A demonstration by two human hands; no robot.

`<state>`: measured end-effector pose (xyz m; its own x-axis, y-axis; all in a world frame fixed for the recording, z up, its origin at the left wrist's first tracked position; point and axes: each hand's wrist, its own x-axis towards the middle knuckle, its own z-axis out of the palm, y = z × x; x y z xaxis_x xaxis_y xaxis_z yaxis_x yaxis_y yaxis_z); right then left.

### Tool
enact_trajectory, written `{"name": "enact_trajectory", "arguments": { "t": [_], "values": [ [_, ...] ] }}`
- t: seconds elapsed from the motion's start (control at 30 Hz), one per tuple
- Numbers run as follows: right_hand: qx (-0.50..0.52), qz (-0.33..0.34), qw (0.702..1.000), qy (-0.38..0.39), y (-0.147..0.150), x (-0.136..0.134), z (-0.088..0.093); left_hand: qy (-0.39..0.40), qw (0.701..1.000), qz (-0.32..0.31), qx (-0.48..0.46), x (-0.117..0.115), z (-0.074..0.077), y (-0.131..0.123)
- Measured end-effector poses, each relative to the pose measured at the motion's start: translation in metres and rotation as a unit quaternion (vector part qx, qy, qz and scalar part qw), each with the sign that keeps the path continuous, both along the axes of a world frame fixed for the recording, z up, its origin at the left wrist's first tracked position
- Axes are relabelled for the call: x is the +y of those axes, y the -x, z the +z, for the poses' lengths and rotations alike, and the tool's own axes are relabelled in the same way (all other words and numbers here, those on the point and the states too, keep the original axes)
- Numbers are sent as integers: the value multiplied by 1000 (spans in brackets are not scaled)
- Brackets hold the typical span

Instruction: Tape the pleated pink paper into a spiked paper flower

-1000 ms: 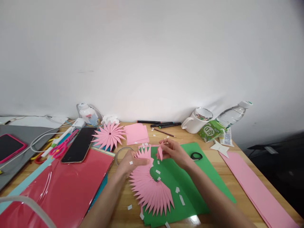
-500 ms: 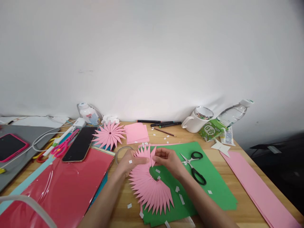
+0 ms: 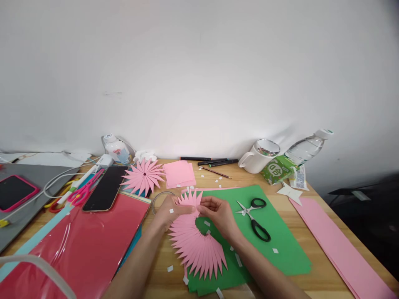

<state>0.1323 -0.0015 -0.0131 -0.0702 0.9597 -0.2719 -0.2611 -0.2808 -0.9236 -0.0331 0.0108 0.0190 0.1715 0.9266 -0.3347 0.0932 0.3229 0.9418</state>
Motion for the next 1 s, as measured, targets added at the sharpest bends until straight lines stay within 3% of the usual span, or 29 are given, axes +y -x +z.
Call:
{"name": "enact_trajectory", "arguments": {
  "t": [0.23, 0.47, 0.7, 0.87, 1.0],
  "values": [
    [3, 51, 998, 33, -5, 2, -2, 37, 999, -36, -13, 0, -4, 1],
    [23, 39, 998, 38, -2, 1, -3, 23, 999, -41, -14, 0, -6, 2],
    [-8, 36, 999, 16, 0, -2, -3, 16, 1000, 6, 26, -1, -3, -3],
    [21, 41, 998, 36, 0, -2, -3, 25, 1000, 5, -16, -3, 1, -3],
    [30, 39, 998, 39, 0, -2, -7, 37, 998, -19, -40, -2, -3, -1]
  ]
}}
